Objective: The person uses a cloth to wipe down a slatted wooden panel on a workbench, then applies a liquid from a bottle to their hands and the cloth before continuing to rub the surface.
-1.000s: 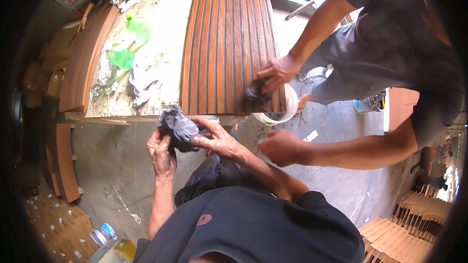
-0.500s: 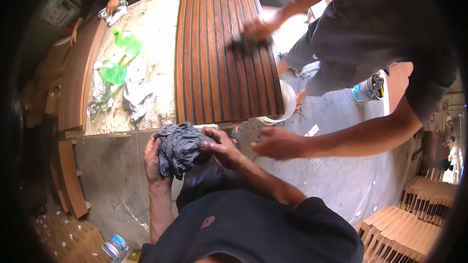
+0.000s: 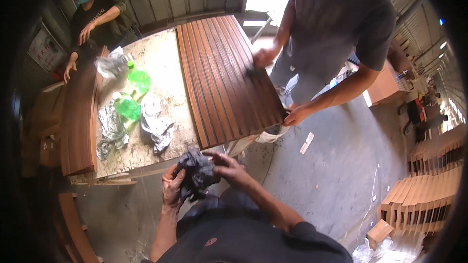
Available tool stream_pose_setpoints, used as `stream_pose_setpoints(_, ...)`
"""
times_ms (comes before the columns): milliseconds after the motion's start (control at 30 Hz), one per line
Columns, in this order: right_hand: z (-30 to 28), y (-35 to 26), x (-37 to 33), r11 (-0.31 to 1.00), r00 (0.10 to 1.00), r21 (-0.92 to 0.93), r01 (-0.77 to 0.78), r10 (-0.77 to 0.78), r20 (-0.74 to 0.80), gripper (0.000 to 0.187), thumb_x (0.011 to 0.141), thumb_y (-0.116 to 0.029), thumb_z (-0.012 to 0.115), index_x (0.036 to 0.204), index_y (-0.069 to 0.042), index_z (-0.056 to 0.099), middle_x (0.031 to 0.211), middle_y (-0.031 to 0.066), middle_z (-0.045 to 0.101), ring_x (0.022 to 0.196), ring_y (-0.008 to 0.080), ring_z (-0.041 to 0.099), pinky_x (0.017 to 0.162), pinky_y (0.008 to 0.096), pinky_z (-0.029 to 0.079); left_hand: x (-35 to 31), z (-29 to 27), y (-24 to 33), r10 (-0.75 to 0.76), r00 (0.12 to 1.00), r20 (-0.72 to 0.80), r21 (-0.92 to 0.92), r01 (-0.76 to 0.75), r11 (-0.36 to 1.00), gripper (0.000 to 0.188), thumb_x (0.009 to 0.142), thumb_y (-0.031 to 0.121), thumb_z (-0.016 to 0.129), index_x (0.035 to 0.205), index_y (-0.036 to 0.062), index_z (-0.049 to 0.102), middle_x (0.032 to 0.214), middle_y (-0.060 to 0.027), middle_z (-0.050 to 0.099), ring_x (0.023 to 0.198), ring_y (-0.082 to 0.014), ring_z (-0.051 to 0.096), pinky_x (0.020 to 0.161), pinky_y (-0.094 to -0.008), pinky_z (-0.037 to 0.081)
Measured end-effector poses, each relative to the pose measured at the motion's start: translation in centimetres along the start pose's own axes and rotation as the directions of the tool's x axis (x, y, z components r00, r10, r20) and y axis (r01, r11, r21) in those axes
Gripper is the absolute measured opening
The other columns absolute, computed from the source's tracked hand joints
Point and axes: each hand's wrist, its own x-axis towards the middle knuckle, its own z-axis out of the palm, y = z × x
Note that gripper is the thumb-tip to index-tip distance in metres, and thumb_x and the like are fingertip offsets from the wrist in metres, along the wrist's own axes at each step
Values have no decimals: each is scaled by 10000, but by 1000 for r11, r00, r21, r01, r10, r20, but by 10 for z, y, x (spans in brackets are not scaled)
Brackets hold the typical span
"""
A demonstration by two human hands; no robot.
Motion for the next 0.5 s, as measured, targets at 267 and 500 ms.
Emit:
stream_pose_setpoints(267,39,11,-18,502,962,-853,144,-274,2,420,789,-72,715,1190,13,626,1094,158,660,1028,289,643,964,367,485,-9,-51,34,-145,972,183,-3,148,989,304,924,73,688,1194,-57,639,1064,-108,718,902,-157,690,800,-282,575)
stream_pose_setpoints(500,38,12,-20,127,906,-980,150,-414,85,441,761,-36,680,1202,-42,676,1053,170,660,1026,362,606,914,437,505,-7,-36,34,-173,944,280,-127,215,968,313,921,32,669,1222,-40,626,1102,-141,712,950,-217,703,852,-332,586)
